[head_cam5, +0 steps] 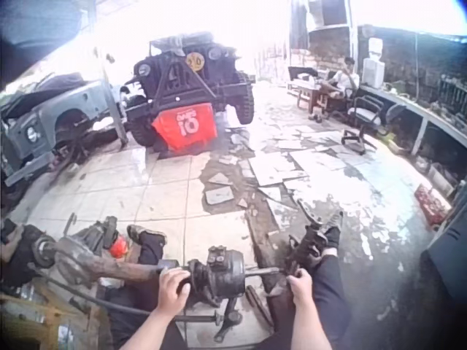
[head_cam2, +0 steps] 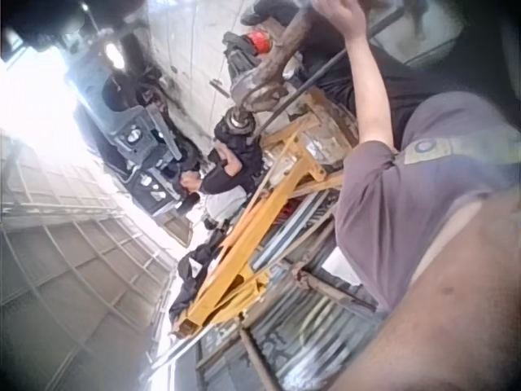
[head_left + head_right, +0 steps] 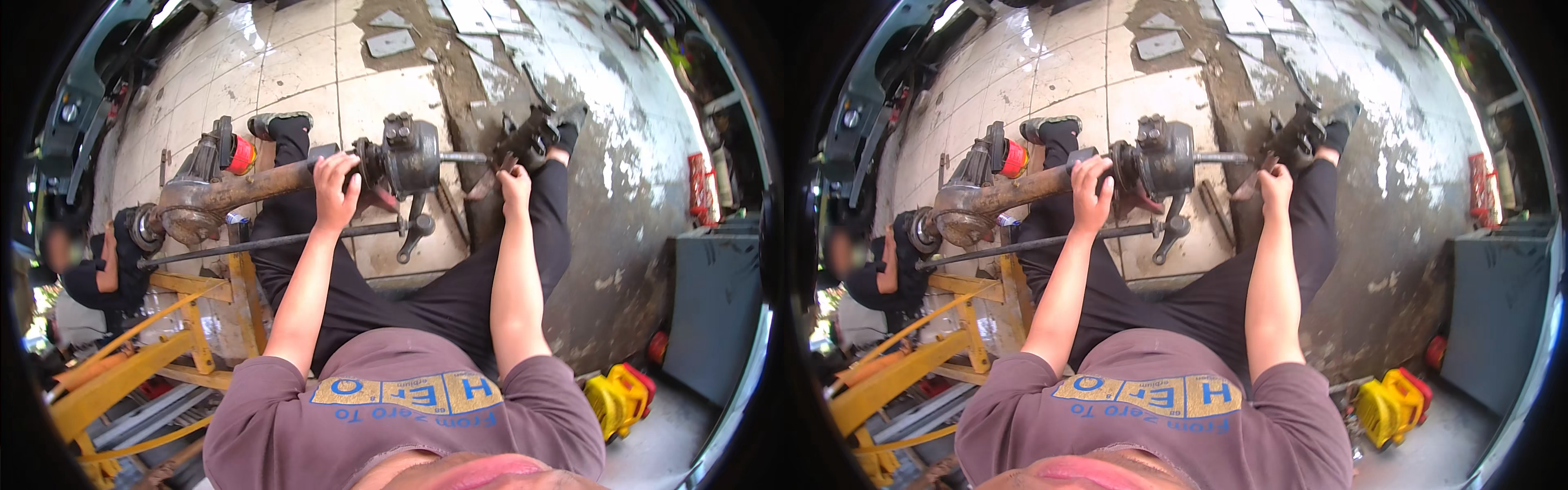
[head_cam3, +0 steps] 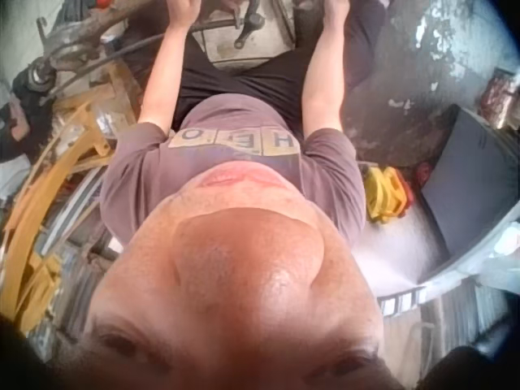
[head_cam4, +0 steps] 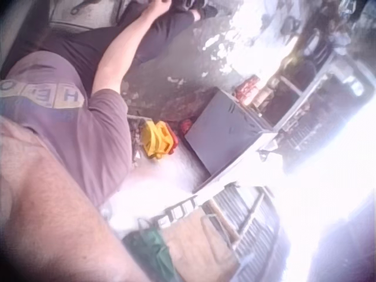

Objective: The person sits on the floor and repeatedly scrubs a metal axle assembly with a wire brush, focusing on the central hub and flange areas. The person holds the axle steady with one hand while brushing with the other, rotating the part to access different sides.

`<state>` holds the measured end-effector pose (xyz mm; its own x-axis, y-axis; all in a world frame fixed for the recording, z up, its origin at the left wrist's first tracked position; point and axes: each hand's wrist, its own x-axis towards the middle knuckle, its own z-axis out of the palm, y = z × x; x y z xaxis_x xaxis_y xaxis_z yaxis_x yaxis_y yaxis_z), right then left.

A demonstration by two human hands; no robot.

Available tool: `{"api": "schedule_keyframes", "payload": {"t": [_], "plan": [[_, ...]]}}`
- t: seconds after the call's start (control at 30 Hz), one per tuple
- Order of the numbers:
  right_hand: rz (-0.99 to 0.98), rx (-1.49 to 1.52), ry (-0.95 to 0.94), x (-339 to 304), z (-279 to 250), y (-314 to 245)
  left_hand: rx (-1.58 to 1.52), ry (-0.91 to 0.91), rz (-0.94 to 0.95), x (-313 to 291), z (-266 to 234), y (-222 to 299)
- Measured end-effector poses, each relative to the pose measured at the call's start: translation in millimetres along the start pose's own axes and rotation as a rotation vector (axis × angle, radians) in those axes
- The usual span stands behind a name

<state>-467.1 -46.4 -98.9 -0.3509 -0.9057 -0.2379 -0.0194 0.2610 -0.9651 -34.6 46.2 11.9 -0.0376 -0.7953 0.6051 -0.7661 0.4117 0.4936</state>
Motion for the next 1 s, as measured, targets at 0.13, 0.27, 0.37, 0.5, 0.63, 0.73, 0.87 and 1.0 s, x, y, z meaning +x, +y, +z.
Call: {"api": "schedule_keyframes", "payload": {"t": [0.13,0.27,0.37,0.5,0.63,0.73,0.87,1.0], "plan": [[-0.078,0.001,-0.448,-60,8,-76,-0.267,-0.069,-0.032,10,-1,41],[0.025,0.120,-0.733,-156,44,-125,-0.563,-0.327,-0.126,12,-5,72],[-0.071,-0.060,-0.807,-182,60,-112,-0.560,-0.310,-0.050,6,3,83],[0.012,0.059,-0.749,-192,75,-115,-0.637,-0.311,-0.243,4,-1,70],[-0.143,-0.058,-0.663,-183,76,-122,-0.540,-0.329,-0.196,24,-13,64],[-0.347,-0.146,-0.459,-168,74,-135,-0.387,-0.183,0.014,43,-16,44],[-0.501,-0.384,-0.157,-136,68,-158,-0.029,0.029,0.042,35,-12,-5],[-0.834,-0.619,-0.143,-104,82,-162,0.062,0.034,-0.010,23,-6,-25]]}}
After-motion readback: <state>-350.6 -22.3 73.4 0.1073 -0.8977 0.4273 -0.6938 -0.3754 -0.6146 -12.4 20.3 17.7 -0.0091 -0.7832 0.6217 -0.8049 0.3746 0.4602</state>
